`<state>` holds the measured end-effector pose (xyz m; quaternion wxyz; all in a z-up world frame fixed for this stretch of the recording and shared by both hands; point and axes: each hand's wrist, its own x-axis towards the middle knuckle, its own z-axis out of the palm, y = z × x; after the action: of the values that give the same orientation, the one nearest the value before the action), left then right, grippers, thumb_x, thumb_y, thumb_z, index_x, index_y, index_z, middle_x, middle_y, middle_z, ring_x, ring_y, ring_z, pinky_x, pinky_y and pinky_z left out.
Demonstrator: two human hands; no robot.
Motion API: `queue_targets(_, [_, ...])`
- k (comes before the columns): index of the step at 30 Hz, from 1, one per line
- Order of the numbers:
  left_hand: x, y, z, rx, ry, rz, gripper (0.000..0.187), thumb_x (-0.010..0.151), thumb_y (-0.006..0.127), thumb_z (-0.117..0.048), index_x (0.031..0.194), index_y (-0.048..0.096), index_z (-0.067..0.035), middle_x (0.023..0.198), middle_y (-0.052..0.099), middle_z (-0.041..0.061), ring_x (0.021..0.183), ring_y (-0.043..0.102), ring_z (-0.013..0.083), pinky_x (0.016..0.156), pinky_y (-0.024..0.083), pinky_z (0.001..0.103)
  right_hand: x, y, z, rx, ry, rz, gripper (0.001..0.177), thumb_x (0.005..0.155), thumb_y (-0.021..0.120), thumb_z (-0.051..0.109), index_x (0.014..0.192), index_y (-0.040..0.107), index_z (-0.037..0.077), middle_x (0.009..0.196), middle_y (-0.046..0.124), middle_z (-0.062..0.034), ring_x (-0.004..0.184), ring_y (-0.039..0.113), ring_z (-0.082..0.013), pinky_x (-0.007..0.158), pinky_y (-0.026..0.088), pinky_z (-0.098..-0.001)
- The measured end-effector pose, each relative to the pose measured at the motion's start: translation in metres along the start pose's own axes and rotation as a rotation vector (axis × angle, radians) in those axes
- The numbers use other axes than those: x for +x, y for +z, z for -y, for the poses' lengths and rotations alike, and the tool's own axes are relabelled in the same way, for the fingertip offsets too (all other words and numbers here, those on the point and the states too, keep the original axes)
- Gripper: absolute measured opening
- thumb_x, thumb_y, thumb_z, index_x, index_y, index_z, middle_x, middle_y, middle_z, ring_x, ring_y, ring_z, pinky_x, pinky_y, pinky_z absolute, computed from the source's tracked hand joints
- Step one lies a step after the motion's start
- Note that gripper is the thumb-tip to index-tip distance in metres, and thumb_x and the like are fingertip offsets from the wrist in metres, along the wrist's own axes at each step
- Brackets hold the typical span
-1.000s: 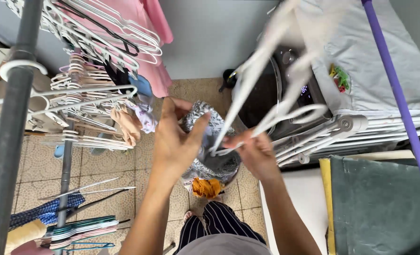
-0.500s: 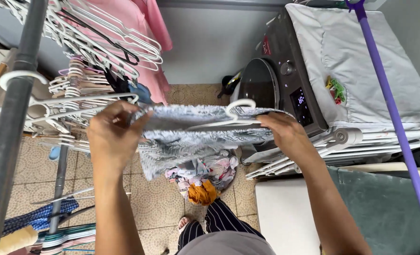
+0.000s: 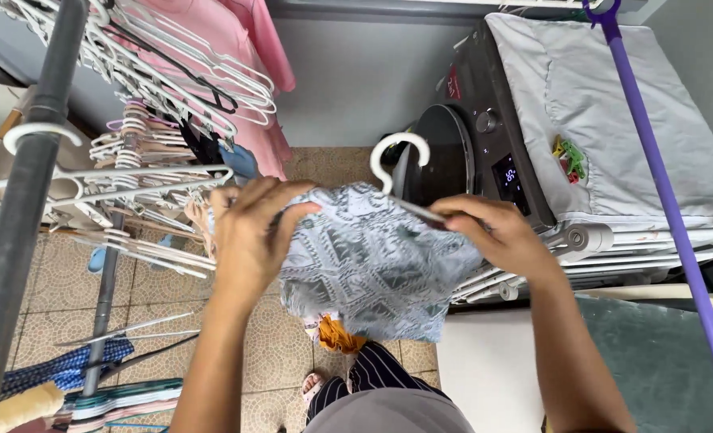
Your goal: Hanging various pieces of laundry on a drying rack.
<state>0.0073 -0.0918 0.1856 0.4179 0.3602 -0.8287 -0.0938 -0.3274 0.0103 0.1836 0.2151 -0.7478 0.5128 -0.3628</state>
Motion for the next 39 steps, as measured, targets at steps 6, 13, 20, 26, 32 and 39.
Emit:
queue_targets(6, [-0.007, -0.015, 0.011, -0.108, -0.097, -0.029, 0.023, 0.087, 0.08, -0.024, 0.109, 0.08, -0.017, 0.09, 0.072, -0.003, 0.077, 0.057, 0.0117, 0.087, 0.028, 0.032, -0.004, -0.028, -0.014, 0.084, -0.07, 0.022, 0.022, 0.087, 0.077, 0.001, 0.107, 0.069, 0.001, 0.095, 0.068, -0.0058, 0.089, 0.065, -0.0153, 0.077, 0.053, -0.0279])
queue_targets(13, [-0.005, -0.019, 0.006, -0.09, -0.054, -0.034, 0.022, 0.088, 0.08, -0.019, 0.111, 0.08, -0.017, 0.089, 0.07, -0.003, 0.08, 0.058, 0.0125, 0.09, 0.029, 0.031, 0.025, -0.05, 0.002, 0.122, -0.052, -0.15, 0.011, 0.093, 0.075, 0.0, 0.103, 0.071, 0.001, 0.1, 0.068, -0.0048, 0.087, 0.063, -0.0114, 0.08, 0.05, -0.0261])
queue_targets(20, [-0.008, 0.002, 0.008, -0.217, -0.183, -0.04, 0.017, 0.09, 0.078, -0.017, 0.107, 0.081, -0.017, 0.088, 0.075, -0.003, 0.074, 0.059, 0.0111, 0.083, 0.035, 0.031, 0.049, -0.018, 0.038, -0.049, -0.149, -0.045, 0.046, 0.094, 0.067, 0.006, 0.138, 0.057, -0.001, 0.129, 0.068, -0.0165, 0.125, 0.063, -0.0249, 0.108, 0.048, -0.037])
queue_targets(26, [-0.016, 0.022, 0.0, -0.398, -0.28, 0.026, 0.014, 0.094, 0.074, -0.016, 0.106, 0.079, -0.015, 0.095, 0.077, 0.003, 0.075, 0.068, 0.0141, 0.073, 0.051, 0.031, 0.061, 0.003, 0.052, 0.194, -0.083, -0.068, 0.043, 0.101, 0.067, 0.007, 0.142, 0.055, 0.004, 0.127, 0.071, -0.0093, 0.104, 0.072, -0.013, 0.092, 0.058, -0.0262])
queue_targets(32, [0.0, -0.017, -0.014, -0.184, -0.118, -0.04, 0.014, 0.092, 0.075, -0.013, 0.105, 0.079, -0.01, 0.101, 0.079, 0.006, 0.088, 0.071, 0.0215, 0.088, 0.048, 0.038, 0.056, -0.009, 0.064, -0.1, -0.057, -0.028, 0.023, 0.095, 0.072, 0.003, 0.118, 0.076, 0.003, 0.093, 0.076, -0.0064, 0.067, 0.064, -0.0098, 0.057, 0.046, -0.0218])
queue_targets(39, [0.0, -0.014, -0.001, -0.024, -0.121, 0.078, 0.03, 0.094, 0.078, -0.018, 0.123, 0.073, -0.012, 0.122, 0.07, 0.01, 0.112, 0.062, 0.0265, 0.107, 0.041, 0.051, 0.06, 0.0, 0.047, 0.018, -0.123, -0.148, 0.021, 0.101, 0.065, -0.004, 0.12, 0.073, 0.001, 0.096, 0.077, -0.0071, 0.078, 0.072, -0.0077, 0.066, 0.057, -0.0194])
